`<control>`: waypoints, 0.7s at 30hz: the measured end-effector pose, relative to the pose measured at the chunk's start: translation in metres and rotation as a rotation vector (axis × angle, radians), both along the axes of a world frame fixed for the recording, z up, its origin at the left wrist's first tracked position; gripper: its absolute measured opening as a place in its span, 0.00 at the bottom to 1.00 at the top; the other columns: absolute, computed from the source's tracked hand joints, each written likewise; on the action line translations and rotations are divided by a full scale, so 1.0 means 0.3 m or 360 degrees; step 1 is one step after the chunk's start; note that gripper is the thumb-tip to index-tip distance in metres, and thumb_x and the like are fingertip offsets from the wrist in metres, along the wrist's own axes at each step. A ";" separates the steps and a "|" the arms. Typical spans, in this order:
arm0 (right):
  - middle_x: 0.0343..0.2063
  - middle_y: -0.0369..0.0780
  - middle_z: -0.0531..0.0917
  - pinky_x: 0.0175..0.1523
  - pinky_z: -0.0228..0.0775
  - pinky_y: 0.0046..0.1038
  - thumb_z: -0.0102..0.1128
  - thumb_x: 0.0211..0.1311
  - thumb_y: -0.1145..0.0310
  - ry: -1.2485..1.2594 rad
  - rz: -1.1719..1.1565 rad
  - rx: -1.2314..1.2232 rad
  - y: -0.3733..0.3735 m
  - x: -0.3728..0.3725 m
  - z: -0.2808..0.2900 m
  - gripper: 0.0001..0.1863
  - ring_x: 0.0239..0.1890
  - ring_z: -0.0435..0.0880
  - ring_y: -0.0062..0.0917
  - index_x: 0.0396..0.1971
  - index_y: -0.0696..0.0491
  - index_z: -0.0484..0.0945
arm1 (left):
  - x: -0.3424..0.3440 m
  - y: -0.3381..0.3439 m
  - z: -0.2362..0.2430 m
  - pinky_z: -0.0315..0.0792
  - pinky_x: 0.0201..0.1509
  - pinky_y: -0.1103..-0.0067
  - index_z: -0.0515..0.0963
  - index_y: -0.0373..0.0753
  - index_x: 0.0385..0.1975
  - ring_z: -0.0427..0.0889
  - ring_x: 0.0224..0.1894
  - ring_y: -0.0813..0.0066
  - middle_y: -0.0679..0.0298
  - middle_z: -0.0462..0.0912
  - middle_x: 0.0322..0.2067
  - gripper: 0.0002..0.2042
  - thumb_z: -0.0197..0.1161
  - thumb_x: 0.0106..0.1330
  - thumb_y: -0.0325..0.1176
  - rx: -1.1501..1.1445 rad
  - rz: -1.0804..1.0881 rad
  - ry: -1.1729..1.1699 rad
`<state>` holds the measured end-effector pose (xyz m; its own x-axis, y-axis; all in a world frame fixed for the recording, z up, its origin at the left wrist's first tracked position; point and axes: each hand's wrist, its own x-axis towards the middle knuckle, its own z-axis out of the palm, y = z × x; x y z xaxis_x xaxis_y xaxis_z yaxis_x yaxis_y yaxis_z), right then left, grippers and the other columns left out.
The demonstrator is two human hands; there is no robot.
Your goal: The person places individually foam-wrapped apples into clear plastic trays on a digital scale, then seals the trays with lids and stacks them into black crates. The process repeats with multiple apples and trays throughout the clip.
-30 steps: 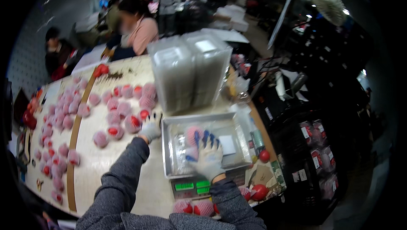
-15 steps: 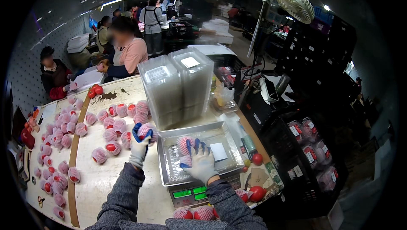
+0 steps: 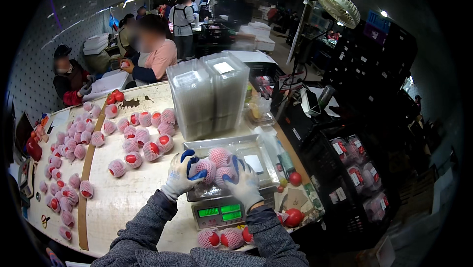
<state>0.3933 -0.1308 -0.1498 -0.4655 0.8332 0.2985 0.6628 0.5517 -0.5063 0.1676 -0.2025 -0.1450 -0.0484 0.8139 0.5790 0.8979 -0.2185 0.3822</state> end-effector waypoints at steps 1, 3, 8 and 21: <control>0.55 0.49 0.71 0.63 0.58 0.38 0.63 0.49 0.50 -0.0044 0.0055 0.0021 0.005 -0.016 0.008 0.39 0.58 0.68 0.43 0.60 0.53 0.65 | 0.012 0.002 -0.018 0.64 0.57 0.63 0.70 0.35 0.50 0.70 0.53 0.48 0.47 0.71 0.50 0.35 0.73 0.41 0.45 -0.0094 -0.0019 0.0029; 0.55 0.48 0.71 0.62 0.60 0.37 0.64 0.48 0.51 -0.0137 0.0185 0.0055 0.007 -0.070 0.027 0.39 0.58 0.69 0.41 0.61 0.52 0.64 | 0.042 0.001 -0.080 0.63 0.59 0.63 0.68 0.36 0.55 0.69 0.55 0.47 0.45 0.69 0.52 0.38 0.73 0.42 0.45 -0.0292 -0.0039 0.0079; 0.59 0.51 0.67 0.67 0.54 0.38 0.63 0.50 0.51 -0.0580 0.0153 0.0055 0.057 -0.137 0.018 0.41 0.64 0.63 0.43 0.63 0.50 0.61 | 0.074 0.016 -0.002 0.64 0.58 0.62 0.65 0.39 0.58 0.70 0.55 0.49 0.47 0.70 0.53 0.39 0.71 0.42 0.41 -0.0438 -0.0148 0.0122; 0.34 0.42 0.83 0.43 0.73 0.25 0.60 0.60 0.65 0.1004 -0.0324 -0.0992 0.020 0.176 0.018 0.15 0.39 0.82 0.26 0.39 0.62 0.77 | 0.139 -0.016 0.011 0.65 0.55 0.60 0.69 0.39 0.54 0.73 0.52 0.54 0.48 0.71 0.51 0.33 0.66 0.49 0.48 -0.0412 0.0163 0.0080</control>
